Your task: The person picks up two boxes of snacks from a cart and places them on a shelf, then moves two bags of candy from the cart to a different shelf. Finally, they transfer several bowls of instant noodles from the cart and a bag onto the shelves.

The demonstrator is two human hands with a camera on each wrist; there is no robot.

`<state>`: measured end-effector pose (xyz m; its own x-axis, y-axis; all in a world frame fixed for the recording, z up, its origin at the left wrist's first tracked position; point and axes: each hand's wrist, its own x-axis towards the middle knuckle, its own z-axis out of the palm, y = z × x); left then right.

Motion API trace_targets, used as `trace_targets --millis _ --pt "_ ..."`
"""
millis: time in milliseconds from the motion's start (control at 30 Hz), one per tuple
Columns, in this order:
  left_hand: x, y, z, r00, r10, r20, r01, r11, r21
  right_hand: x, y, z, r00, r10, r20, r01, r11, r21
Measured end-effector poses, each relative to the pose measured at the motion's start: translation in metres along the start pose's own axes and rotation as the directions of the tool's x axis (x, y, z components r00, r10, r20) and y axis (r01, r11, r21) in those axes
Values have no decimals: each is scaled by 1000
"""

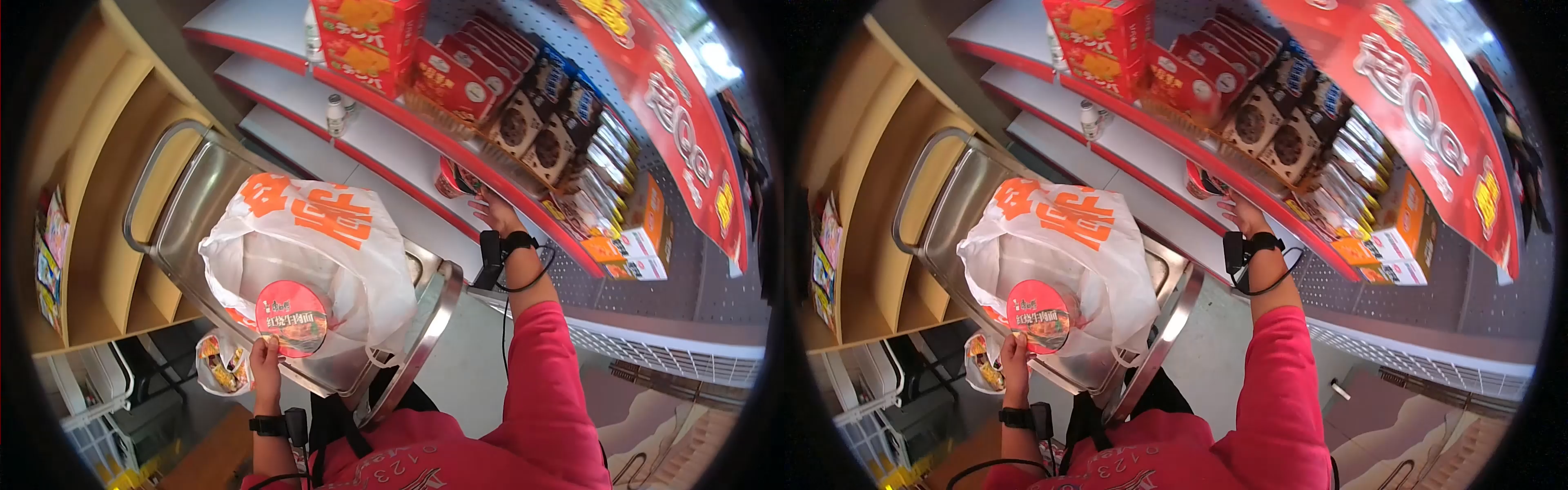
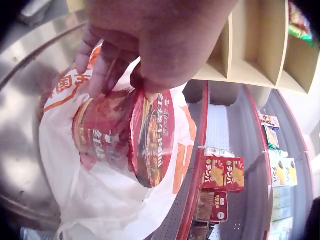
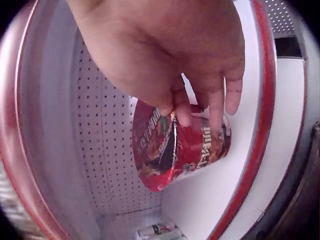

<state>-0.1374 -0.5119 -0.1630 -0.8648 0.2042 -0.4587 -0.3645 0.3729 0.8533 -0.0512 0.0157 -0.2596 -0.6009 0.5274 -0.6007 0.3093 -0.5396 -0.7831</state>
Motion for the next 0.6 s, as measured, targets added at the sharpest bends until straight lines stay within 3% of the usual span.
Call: trace_targets --millis 200,600 --pt "3 -17 -3 994 75 -79 -71 996 54 50 -13 53 990 91 107 -78 990 -121" --pt "0 -12 1 980 63 -188 -32 986 161 130 -17 142 987 119 106 -91 967 -238"
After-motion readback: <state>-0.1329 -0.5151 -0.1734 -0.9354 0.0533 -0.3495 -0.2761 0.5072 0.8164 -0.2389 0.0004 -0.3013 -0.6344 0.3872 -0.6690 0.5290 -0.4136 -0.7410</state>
